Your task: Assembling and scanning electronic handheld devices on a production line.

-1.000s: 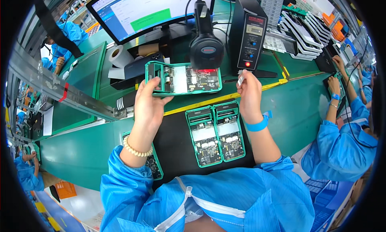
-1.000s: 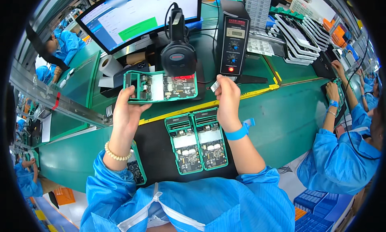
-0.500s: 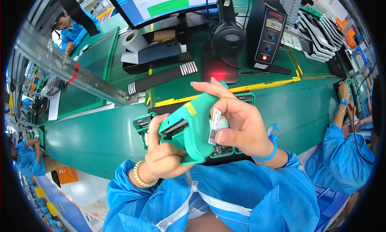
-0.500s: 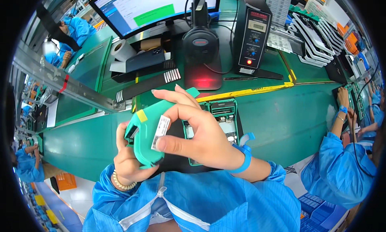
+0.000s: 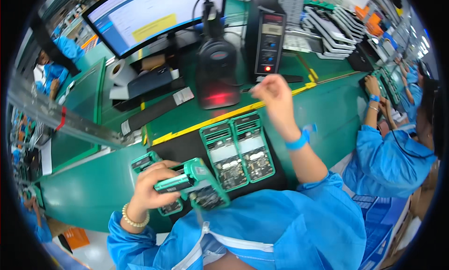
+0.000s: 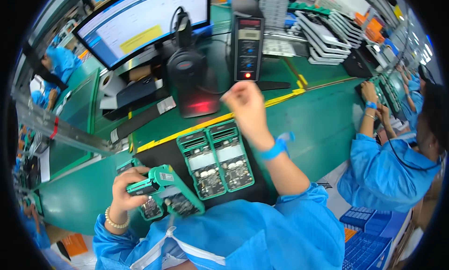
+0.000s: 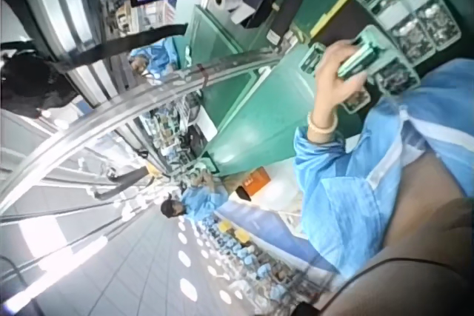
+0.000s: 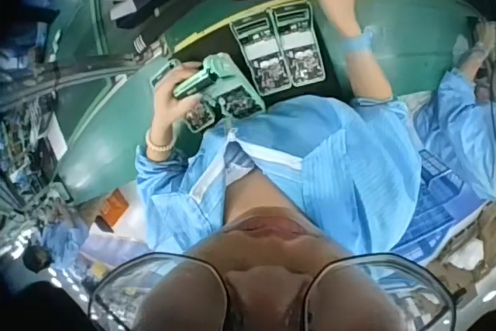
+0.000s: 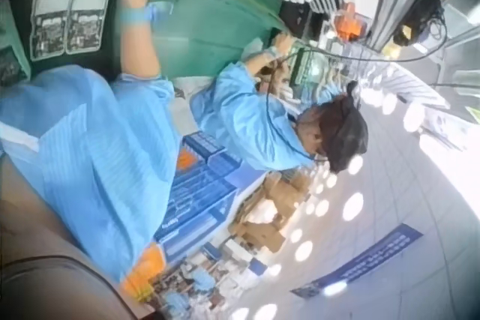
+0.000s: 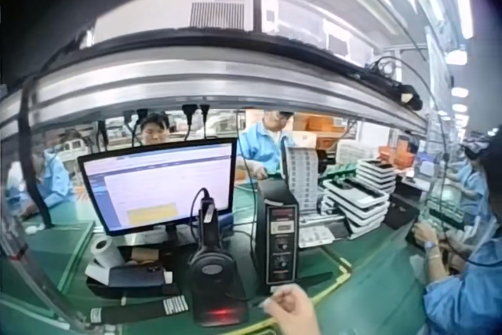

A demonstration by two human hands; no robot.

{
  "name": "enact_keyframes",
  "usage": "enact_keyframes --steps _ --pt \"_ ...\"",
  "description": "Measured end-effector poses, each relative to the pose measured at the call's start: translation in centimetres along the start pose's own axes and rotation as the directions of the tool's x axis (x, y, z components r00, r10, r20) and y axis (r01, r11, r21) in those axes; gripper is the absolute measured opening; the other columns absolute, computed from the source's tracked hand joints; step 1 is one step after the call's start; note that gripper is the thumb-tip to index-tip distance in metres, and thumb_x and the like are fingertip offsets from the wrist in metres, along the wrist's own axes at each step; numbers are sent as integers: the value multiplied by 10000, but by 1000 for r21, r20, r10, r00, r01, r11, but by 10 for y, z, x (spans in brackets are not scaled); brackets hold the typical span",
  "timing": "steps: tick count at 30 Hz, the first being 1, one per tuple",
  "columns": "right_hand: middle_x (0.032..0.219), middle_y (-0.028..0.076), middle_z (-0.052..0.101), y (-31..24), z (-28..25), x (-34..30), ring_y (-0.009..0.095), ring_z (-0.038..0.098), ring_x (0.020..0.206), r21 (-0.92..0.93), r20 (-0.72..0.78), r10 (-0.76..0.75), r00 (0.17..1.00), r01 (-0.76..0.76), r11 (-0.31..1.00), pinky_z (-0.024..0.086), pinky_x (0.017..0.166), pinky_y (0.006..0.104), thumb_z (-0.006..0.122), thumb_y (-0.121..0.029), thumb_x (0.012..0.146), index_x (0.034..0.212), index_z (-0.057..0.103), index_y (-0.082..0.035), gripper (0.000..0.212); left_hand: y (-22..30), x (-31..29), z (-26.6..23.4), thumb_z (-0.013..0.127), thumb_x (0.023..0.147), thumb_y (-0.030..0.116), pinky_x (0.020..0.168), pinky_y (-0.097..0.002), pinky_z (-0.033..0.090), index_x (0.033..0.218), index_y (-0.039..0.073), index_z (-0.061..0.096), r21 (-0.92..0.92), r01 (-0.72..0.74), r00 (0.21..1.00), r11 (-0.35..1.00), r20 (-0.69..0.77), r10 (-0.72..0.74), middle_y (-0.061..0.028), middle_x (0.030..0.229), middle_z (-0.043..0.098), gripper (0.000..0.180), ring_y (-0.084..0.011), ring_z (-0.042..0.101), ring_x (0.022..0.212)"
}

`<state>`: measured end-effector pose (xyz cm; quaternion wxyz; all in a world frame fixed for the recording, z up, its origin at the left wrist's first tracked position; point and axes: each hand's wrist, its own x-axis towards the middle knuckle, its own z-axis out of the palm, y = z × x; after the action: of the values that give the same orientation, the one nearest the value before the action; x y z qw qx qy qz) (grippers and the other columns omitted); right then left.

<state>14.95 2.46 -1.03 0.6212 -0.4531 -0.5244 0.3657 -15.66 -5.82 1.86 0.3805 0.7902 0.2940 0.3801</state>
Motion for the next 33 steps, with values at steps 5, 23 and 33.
enact_keyframes --steps 5,23,33 --pt "870 48 569 33 -115 72 104 507 603 -64 -553 207 807 -289 955 314 487 204 551 -416 752 998 514 -63 432 -27 22 -19 640 635 77 719 -314 451 1003 -20 552 70 218 916 973 328 -229 -140 908 594 390 -258 579 813" --pt "524 -49 389 8 7 32 38 318 467 298 -438 141 888 -5 955 224 416 213 561 -187 768 604 528 -78 200 -52 80 59 613 737 284 854 -332 371 1011 -23 511 436 371 867 820 154 -474 -174 1059 510 424 -291 474 1014" --pt "716 5 540 32 42 10 57 458 575 143 36 406 913 -406 902 327 515 169 487 -150 793 953 552 -30 210 -31 61 28 639 696 97 611 -235 401 701 66 544 -666 480 797 572 57 -602 1 710 550 100 -68 502 671"
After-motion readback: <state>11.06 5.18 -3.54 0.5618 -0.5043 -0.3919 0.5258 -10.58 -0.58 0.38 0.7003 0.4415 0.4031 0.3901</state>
